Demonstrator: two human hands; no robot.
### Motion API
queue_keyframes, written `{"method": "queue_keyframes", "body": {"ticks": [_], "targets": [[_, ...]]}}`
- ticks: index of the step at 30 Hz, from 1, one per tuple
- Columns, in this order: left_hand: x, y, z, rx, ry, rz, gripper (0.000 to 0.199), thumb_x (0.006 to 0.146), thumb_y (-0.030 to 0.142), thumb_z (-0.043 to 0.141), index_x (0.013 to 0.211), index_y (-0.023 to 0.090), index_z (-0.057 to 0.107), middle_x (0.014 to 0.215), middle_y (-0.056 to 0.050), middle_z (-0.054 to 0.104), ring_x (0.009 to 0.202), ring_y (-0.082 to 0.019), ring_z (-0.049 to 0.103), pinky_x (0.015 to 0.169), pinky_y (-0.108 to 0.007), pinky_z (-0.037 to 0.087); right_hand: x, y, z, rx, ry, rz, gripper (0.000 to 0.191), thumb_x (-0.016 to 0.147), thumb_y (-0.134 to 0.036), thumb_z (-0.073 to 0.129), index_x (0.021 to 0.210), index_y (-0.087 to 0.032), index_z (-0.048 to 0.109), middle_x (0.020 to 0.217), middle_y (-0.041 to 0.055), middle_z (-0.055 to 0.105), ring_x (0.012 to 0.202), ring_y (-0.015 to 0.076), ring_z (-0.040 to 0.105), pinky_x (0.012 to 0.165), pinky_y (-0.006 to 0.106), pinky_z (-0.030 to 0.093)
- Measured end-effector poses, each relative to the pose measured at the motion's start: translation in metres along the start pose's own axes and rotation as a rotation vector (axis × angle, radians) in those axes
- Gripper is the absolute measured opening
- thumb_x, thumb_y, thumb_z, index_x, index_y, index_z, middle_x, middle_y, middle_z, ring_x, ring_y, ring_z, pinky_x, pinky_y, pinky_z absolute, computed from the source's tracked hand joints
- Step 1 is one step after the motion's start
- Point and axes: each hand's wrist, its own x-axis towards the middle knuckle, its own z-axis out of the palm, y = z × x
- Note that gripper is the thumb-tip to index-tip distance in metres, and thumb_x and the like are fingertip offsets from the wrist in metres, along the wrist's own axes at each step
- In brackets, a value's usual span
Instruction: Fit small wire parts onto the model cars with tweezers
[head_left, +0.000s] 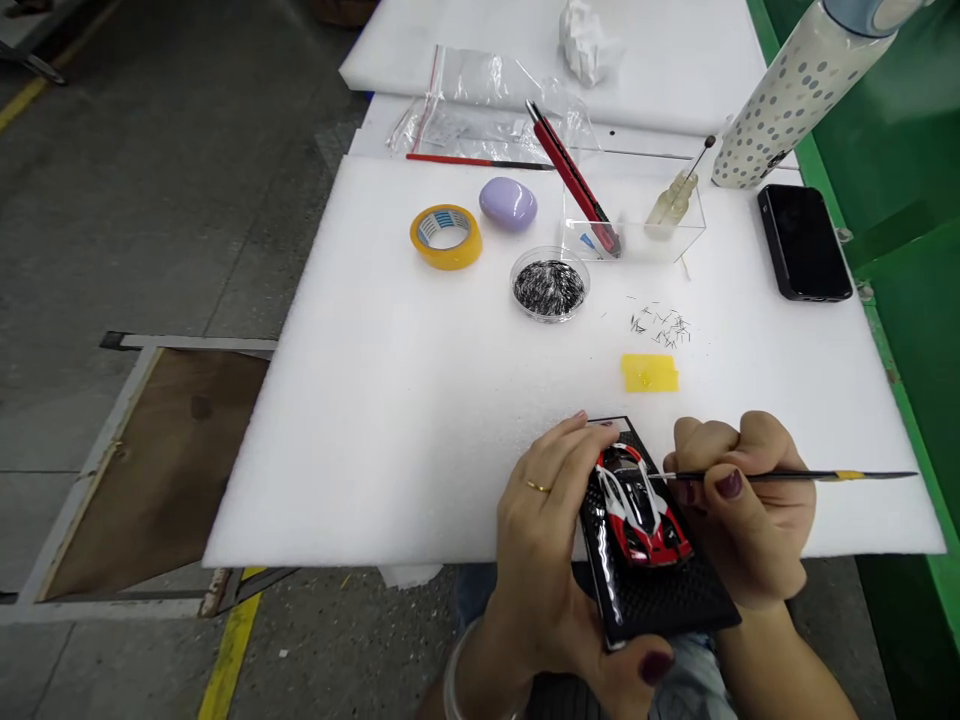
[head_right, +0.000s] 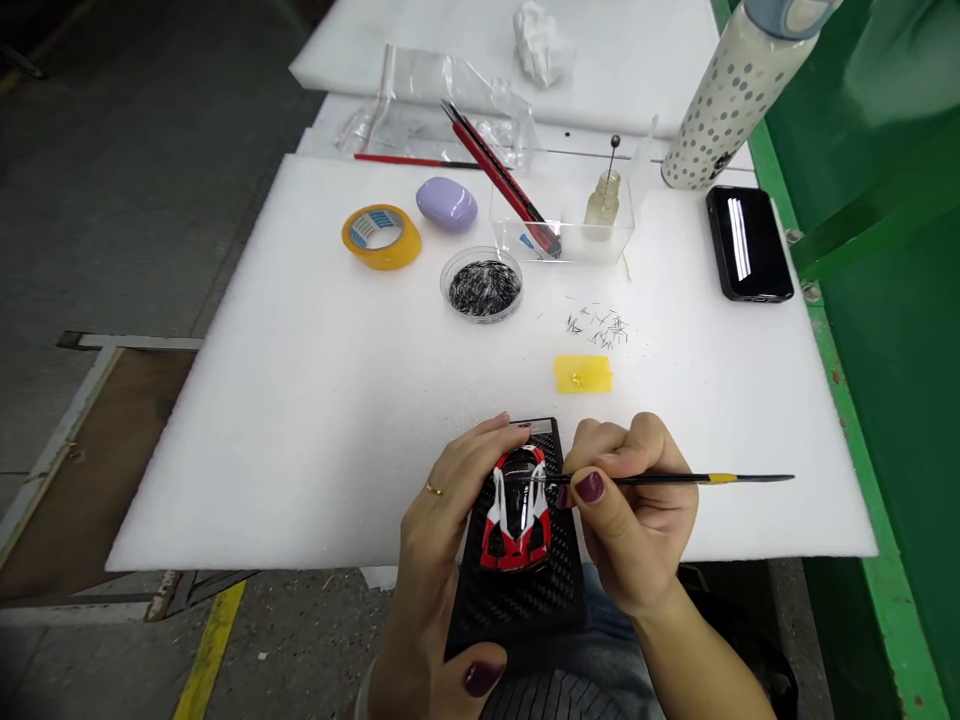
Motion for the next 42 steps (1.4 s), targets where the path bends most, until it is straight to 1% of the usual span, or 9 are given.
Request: {"method": "queue_keyframes", "body": {"ticks": [3,6,13,18,24,28,33,38,42], "targets": [[-0.0001,0.0019,-0.0005,0.005,0.006,-0.012,0.057,0.095,0.057,0.049,0.141,0.025,0.055,0.138,-0.007,0.064,0.137,-0.031,0.052,0.117,-0.053,0.043,-0.0025,0.0008,-0.0004,0.003,0.004,0.021,0.013,0.089,-0.022,0.069,0.084,-0.027,0.059,0.058,-0.0017,0.049,0.053,0.0164,0.04,0.047,0.031,0.029],[-0.0003,0.0026,-0.0006,0.02,-0.018,-0.024,0.056,0.095,0.056,0.05,0.141,0.023,0.055,0.137,-0.007,0.064,0.137,-0.031,0.051,0.117,-0.052,0.042,-0.0043,0.0014,-0.0001,0.01,0.011,0.034,0.014,0.088,-0.02,0.07,0.083,-0.026,0.058,0.058,-0.0019,0.049,0.054,0.0162,0.038,0.048,0.031,0.029],[0.0005,0.0019,-0.0008,0.015,-0.011,-0.004,0.054,0.097,0.055,0.05,0.14,0.023,0.055,0.137,-0.006,0.064,0.137,-0.028,0.051,0.119,-0.047,0.04,-0.0078,0.0,-0.0019,-0.016,0.011,0.057,0.014,0.088,-0.021,0.071,0.083,-0.026,0.059,0.059,-0.0023,0.05,0.055,0.0153,0.04,0.051,0.032,0.033],[0.0011,0.0035,-0.0016,0.029,-0.016,-0.008,0.05,0.098,0.05,0.052,0.139,0.021,0.055,0.137,-0.006,0.064,0.138,-0.027,0.051,0.119,-0.045,0.04,-0.0084,-0.0005,-0.0021,-0.038,0.009,0.046,0.013,0.087,-0.022,0.073,0.083,-0.025,0.06,0.059,-0.002,0.051,0.053,0.0145,0.04,0.049,0.031,0.033],[0.0025,0.0049,-0.0009,0.039,-0.013,-0.012,0.049,0.099,0.05,0.053,0.138,0.021,0.056,0.135,-0.007,0.065,0.136,-0.029,0.053,0.118,-0.048,0.043,-0.0081,-0.0003,-0.0023,-0.028,-0.01,0.047,0.011,0.088,-0.02,0.071,0.085,-0.025,0.062,0.061,-0.001,0.054,0.054,0.0149,0.041,0.048,0.031,0.032],[0.0022,0.0047,-0.0015,0.041,-0.018,-0.015,0.047,0.099,0.047,0.054,0.139,0.022,0.056,0.136,-0.006,0.065,0.137,-0.027,0.052,0.119,-0.045,0.042,-0.0078,-0.0012,-0.0036,-0.043,-0.017,0.051,0.011,0.087,-0.02,0.071,0.084,-0.026,0.061,0.06,-0.0016,0.053,0.052,0.0152,0.04,0.047,0.031,0.033],[0.0025,0.0054,-0.0017,0.034,-0.012,-0.012,0.053,0.1,0.056,0.047,0.138,0.022,0.056,0.136,-0.007,0.065,0.137,-0.029,0.052,0.119,-0.048,0.042,-0.0077,-0.0015,-0.0043,-0.018,-0.032,0.058,0.011,0.088,-0.018,0.071,0.085,-0.025,0.063,0.062,-0.0009,0.055,0.054,0.0147,0.042,0.047,0.031,0.033],[0.0029,0.0074,-0.0003,0.064,-0.004,0.002,0.045,0.101,0.045,0.048,0.138,0.02,0.056,0.135,-0.007,0.065,0.137,-0.027,0.052,0.119,-0.045,0.042,-0.0082,0.0006,-0.0021,0.014,-0.014,0.031,0.01,0.088,-0.016,0.07,0.087,-0.024,0.063,0.062,-0.0016,0.054,0.055,0.0144,0.041,0.049,0.031,0.032],[0.0027,0.007,-0.0005,0.063,-0.009,0.005,0.049,0.101,0.049,0.045,0.138,0.019,0.056,0.135,-0.009,0.065,0.137,-0.029,0.052,0.118,-0.048,0.043,-0.0085,0.0004,-0.0025,0.007,-0.026,0.051,0.011,0.088,-0.017,0.069,0.086,-0.025,0.062,0.062,-0.0014,0.054,0.054,0.0152,0.041,0.048,0.031,0.031]]}}
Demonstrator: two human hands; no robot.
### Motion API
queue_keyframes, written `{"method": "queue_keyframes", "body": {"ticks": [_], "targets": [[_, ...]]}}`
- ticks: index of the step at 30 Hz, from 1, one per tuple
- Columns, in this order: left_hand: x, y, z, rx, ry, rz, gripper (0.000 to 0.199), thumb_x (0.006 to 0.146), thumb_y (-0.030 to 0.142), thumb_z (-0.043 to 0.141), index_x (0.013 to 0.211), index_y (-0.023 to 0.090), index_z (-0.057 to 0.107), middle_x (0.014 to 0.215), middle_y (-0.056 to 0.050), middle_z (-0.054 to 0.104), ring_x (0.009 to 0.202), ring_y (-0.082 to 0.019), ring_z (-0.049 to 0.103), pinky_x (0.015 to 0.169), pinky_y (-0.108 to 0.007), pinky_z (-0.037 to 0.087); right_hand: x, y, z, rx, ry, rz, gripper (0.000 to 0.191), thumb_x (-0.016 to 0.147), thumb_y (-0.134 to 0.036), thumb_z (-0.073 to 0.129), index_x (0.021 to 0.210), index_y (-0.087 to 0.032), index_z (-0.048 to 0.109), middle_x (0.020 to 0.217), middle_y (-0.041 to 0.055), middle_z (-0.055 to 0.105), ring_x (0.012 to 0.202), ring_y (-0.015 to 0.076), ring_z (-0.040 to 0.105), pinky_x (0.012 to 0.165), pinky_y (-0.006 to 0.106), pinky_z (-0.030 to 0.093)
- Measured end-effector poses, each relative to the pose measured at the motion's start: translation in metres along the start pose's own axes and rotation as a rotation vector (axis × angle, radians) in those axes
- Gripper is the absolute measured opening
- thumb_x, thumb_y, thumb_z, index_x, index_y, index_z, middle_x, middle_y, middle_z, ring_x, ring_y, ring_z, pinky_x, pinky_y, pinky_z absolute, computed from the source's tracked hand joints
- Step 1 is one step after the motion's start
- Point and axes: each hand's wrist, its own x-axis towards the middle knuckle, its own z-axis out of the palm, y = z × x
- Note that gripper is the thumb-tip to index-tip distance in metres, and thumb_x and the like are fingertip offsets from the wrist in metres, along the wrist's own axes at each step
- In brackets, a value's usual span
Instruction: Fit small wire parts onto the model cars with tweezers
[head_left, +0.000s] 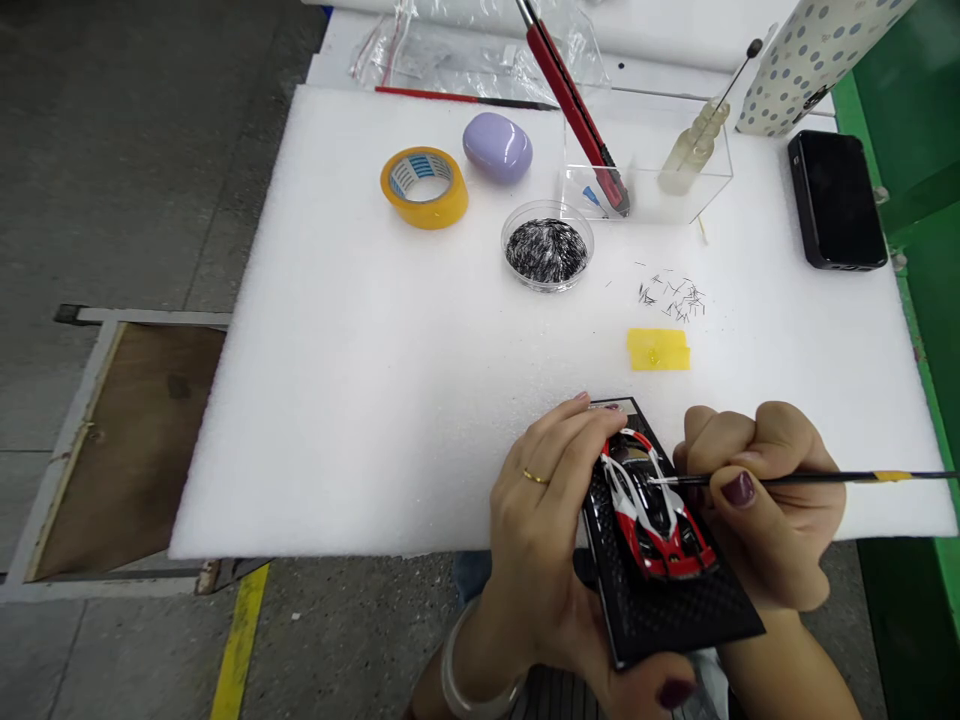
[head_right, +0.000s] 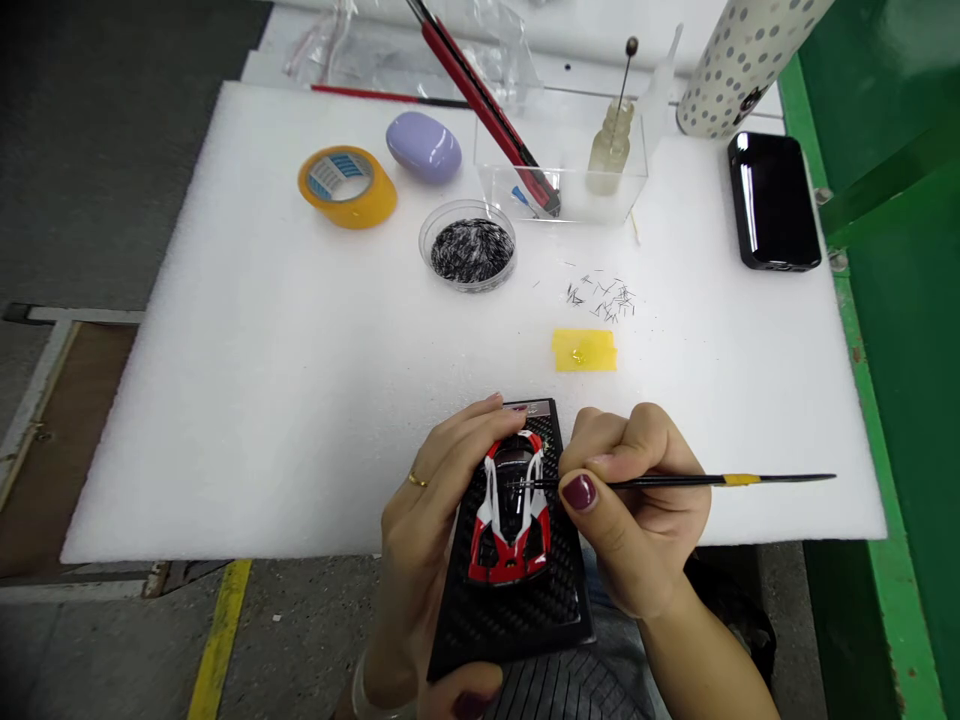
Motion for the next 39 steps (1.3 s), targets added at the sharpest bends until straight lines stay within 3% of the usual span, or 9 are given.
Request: {"method": "queue_keyframes", "body": {"ticks": [8,13,23,27,30,32,34,36,39], "targets": [[0.001,-0.001,-0.002,0.026,-0.006,-0.002,0.044,0.1,0.044,0.049,0.137,0.02,0.057,0.134,-0.008,0.066,0.136,-0.029,0.053,0.117,-0.049,0.044,-0.001,-0.001,-0.002,-0.088,-0.006,0.016,0.014,0.09,-0.026,0.069,0.086,-0.03,0.057,0.06,-0.0011,0.052,0.052,0.0169,0.039,0.047,0.032,0.033],[-0.001,0.0,-0.002,-0.003,-0.006,-0.027,0.052,0.099,0.055,0.047,0.137,0.02,0.057,0.136,-0.008,0.065,0.136,-0.031,0.053,0.117,-0.052,0.044,0.0,-0.002,-0.001,-0.085,0.007,0.022,0.016,0.089,-0.026,0.07,0.083,-0.028,0.055,0.06,-0.0026,0.05,0.052,0.0161,0.039,0.049,0.031,0.033],[-0.001,-0.003,-0.003,-0.029,-0.024,-0.05,0.052,0.097,0.054,0.05,0.137,0.022,0.057,0.138,-0.006,0.064,0.137,-0.029,0.051,0.119,-0.049,0.041,0.006,-0.002,0.002,0.01,0.041,0.034,0.016,0.085,-0.028,0.074,0.081,-0.026,0.058,0.057,-0.0015,0.047,0.052,0.0154,0.037,0.043,0.03,0.027],[0.0,0.001,-0.005,0.009,-0.038,0.007,0.059,0.096,0.06,0.047,0.137,0.019,0.056,0.137,-0.007,0.064,0.137,-0.027,0.052,0.117,-0.045,0.041,0.016,-0.009,-0.002,0.026,0.088,-0.003,0.019,0.08,-0.025,0.08,0.077,-0.025,0.061,0.054,-0.0035,0.046,0.05,0.0133,0.037,0.041,0.027,0.028],[0.003,0.014,0.003,0.15,0.025,0.069,0.081,0.085,0.079,0.05,0.134,0.014,0.054,0.129,-0.011,0.066,0.134,-0.03,0.054,0.119,-0.047,0.035,0.014,-0.02,-0.017,-0.105,0.167,-0.104,0.009,0.088,-0.03,0.075,0.087,-0.024,0.068,0.06,-0.0027,0.057,0.05,0.0124,0.043,0.045,0.026,0.034],[0.004,0.024,0.016,0.267,0.1,0.09,0.091,0.076,0.088,0.051,0.13,0.014,0.054,0.122,-0.012,0.068,0.129,-0.032,0.056,0.121,-0.049,0.027,0.006,-0.031,-0.031,-0.26,0.182,-0.129,0.017,0.099,-0.036,0.061,0.092,-0.023,0.07,0.067,-0.0003,0.064,0.053,0.013,0.051,0.052,0.028,0.042],[0.004,0.032,0.031,0.356,0.145,0.1,0.095,0.07,0.092,0.055,0.126,0.014,0.054,0.118,-0.013,0.069,0.124,-0.034,0.058,0.122,-0.052,0.02,-0.006,-0.045,-0.043,-0.428,0.151,-0.066,0.026,0.104,-0.038,0.053,0.091,-0.022,0.069,0.075,0.0029,0.068,0.066,0.0158,0.062,0.064,0.03,0.05],[0.003,0.036,0.045,0.419,0.148,0.108,0.097,0.065,0.092,0.06,0.124,0.015,0.054,0.118,-0.014,0.069,0.122,-0.035,0.058,0.123,-0.054,0.015,-0.018,-0.058,-0.053,-0.592,0.07,0.048,0.02,0.101,-0.036,0.057,0.092,-0.021,0.066,0.09,0.0056,0.071,0.086,0.0198,0.067,0.074,0.032,0.052],[0.0,0.037,0.061,0.48,0.174,0.126,0.088,0.073,0.086,0.059,0.124,0.014,0.054,0.116,-0.014,0.07,0.121,-0.034,0.057,0.123,-0.054,0.011,-0.03,-0.07,-0.064,-0.794,-0.079,0.16,0.014,0.096,-0.035,0.066,0.1,-0.023,0.06,0.105,0.0048,0.07,0.098,0.0205,0.066,0.081,0.03,0.051]]}}
